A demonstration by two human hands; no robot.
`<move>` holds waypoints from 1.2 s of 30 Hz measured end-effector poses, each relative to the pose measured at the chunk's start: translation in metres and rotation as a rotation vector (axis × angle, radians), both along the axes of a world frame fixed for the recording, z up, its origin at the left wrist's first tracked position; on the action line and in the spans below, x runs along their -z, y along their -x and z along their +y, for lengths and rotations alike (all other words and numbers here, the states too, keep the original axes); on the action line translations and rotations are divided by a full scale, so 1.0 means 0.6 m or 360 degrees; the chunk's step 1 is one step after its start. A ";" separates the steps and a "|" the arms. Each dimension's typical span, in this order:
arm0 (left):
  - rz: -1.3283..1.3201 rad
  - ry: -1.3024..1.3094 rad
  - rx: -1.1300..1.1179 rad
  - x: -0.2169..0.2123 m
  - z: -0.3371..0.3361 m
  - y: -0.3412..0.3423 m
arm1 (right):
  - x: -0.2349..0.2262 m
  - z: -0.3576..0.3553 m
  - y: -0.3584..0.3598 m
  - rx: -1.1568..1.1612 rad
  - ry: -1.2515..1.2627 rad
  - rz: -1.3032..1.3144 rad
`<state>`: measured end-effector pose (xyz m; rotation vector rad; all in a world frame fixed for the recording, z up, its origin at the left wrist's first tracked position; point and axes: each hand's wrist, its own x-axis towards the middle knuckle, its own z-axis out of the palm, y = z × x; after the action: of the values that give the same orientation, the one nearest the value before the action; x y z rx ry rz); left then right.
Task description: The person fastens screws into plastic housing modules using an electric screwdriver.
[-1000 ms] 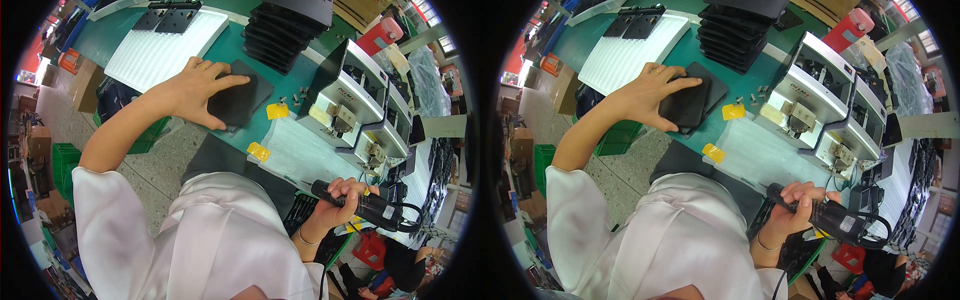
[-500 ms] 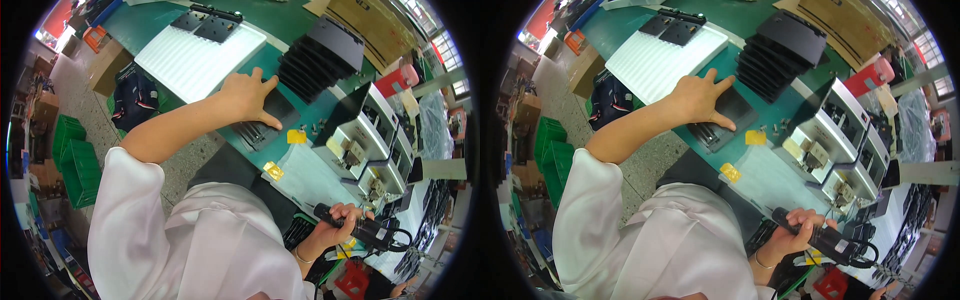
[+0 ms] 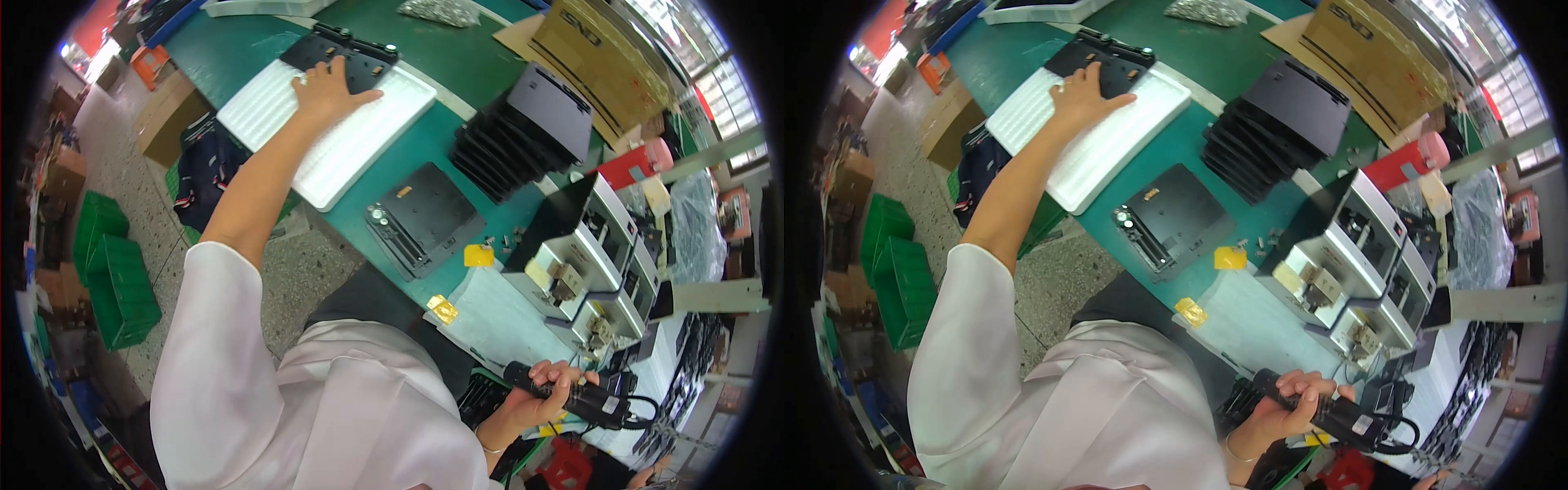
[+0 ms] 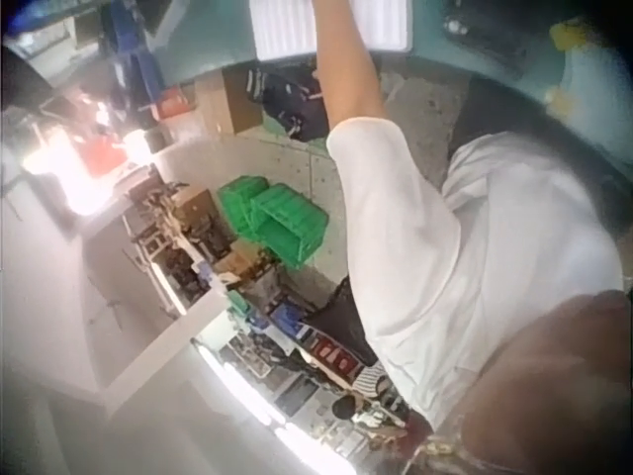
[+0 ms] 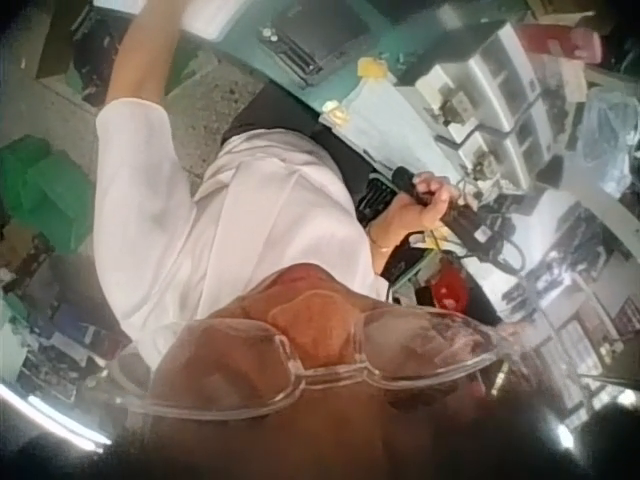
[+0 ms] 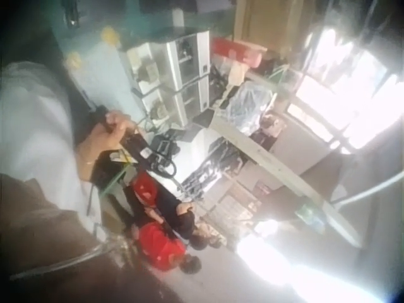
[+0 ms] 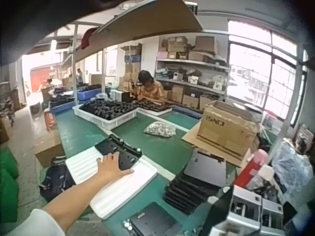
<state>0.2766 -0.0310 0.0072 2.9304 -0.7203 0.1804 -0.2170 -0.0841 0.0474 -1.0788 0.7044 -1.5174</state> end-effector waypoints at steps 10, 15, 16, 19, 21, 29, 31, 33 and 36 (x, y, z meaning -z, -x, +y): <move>-0.0245 0.0096 -0.0099 0.008 0.009 -0.024 | -0.044 -0.072 -0.013 -0.0218 0.0340 -0.0335; -0.0238 0.0275 -0.0032 0.015 0.021 -0.027 | -0.078 -0.098 -0.034 -0.0161 0.0574 -0.0361; -0.0227 0.0310 -0.0018 0.015 0.031 -0.028 | -0.077 -0.107 -0.037 -0.0145 0.0683 -0.0350; -0.0205 0.0436 0.0093 -0.007 0.069 0.008 | -0.079 -0.126 -0.065 -0.0060 0.0832 -0.0309; -0.0190 0.0546 0.0186 -0.016 0.100 0.031 | -0.077 -0.135 -0.074 -0.0017 0.0839 -0.0233; 0.0047 0.1044 0.1108 -0.091 0.168 0.277 | -0.058 -0.152 -0.093 0.0005 0.0742 -0.0145; 0.0259 0.1106 0.1265 -0.097 0.169 0.330 | -0.057 -0.156 -0.093 -0.0029 0.0765 -0.0137; 0.0561 0.1164 0.1419 -0.102 0.164 0.380 | -0.058 -0.157 -0.095 -0.0068 0.0784 -0.0130; 0.0784 0.1029 0.1681 -0.101 0.143 0.435 | -0.061 -0.158 -0.099 -0.0119 0.0774 -0.0138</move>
<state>0.0155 0.0547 0.0678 1.6039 -1.5778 -0.3305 -0.1574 -0.1789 0.0843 -1.3695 0.2309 -1.7040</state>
